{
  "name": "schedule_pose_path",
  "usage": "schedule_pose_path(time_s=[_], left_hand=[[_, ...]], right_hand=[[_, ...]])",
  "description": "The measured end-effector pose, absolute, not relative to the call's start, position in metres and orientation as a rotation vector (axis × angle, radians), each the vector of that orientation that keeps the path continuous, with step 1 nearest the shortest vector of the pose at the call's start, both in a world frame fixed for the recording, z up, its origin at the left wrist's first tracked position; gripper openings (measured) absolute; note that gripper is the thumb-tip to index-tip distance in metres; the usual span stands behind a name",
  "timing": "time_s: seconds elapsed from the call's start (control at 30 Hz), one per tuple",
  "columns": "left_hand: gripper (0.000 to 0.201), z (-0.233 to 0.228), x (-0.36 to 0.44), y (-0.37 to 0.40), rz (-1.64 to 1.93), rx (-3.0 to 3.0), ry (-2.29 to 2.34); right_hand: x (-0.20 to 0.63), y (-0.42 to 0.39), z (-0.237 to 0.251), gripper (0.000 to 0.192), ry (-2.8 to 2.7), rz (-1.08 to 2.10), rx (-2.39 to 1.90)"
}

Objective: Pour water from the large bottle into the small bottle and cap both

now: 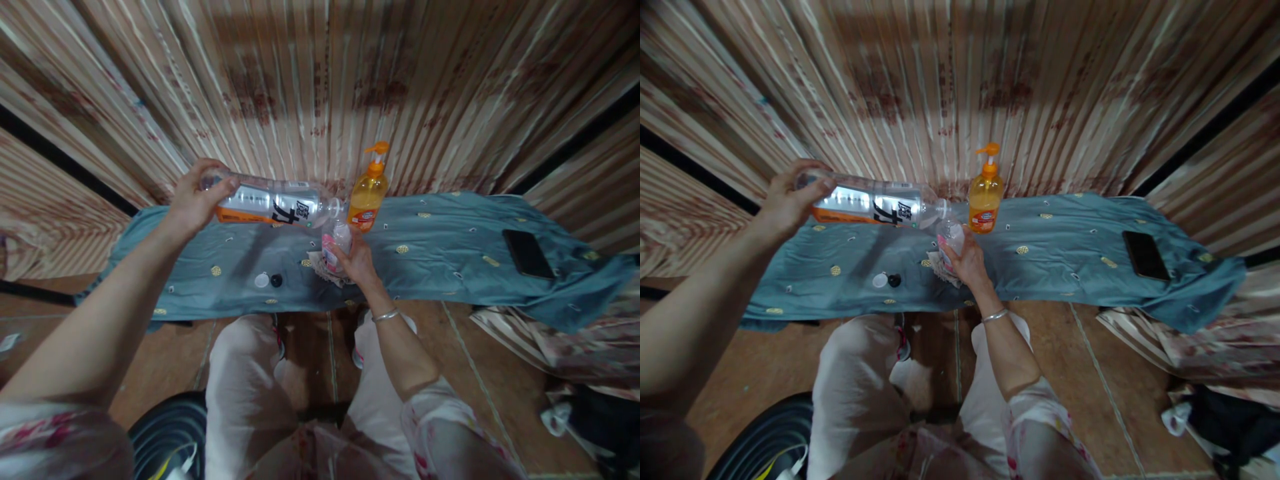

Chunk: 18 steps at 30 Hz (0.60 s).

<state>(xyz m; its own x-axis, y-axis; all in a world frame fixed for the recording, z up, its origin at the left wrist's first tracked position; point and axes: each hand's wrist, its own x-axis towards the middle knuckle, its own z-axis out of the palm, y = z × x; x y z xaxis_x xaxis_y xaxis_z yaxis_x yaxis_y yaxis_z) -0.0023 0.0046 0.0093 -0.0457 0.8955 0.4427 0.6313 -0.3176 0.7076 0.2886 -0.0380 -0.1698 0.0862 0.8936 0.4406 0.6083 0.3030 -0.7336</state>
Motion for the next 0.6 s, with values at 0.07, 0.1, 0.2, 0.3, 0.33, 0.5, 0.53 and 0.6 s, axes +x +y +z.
schedule_pose_path(time_s=[0.07, 0.1, 0.2, 0.3, 0.33, 0.5, 0.53, 0.6], left_hand=[[0.078, 0.0088, -0.0022, 0.005, 1.299, 1.935, 1.626], [0.078, 0.0088, -0.0018, 0.0049, 1.298, 1.933, 1.624], [0.079, 0.0099, -0.0004, 0.0033, 1.301, 1.925, 1.624], [0.075, 0.0114, -0.0002, 0.0016, 1.287, 1.954, 1.624], [0.073, 0.0116, -0.0006, 0.0013, 1.279, 1.967, 1.624], [0.071, 0.0102, -0.0034, 0.0032, 1.271, 1.985, 1.651], [0.072, 0.0098, -0.0038, 0.0038, 1.272, 1.982, 1.649], [0.071, 0.0092, -0.004, 0.0048, 1.275, 1.982, 1.638]], right_hand=[[0.2884, -0.0385, -0.1687, 0.067, -1.614, 0.394, -1.397], [0.2883, -0.0387, -0.1681, 0.067, -1.613, 0.404, -1.399], [0.2879, -0.0389, -0.1676, 0.066, -1.608, 0.409, -1.416], [0.2875, -0.0382, -0.1692, 0.067, -1.596, 0.363, -1.43], [0.2875, -0.038, -0.1699, 0.067, -1.597, 0.348, -1.432], [0.2877, -0.0377, -0.1711, 0.068, -1.612, 0.345, -1.41], [0.2877, -0.0379, -0.1709, 0.068, -1.605, 0.352, -1.408], [0.2876, -0.0382, -0.1703, 0.07, -1.593, 0.366, -1.407]])
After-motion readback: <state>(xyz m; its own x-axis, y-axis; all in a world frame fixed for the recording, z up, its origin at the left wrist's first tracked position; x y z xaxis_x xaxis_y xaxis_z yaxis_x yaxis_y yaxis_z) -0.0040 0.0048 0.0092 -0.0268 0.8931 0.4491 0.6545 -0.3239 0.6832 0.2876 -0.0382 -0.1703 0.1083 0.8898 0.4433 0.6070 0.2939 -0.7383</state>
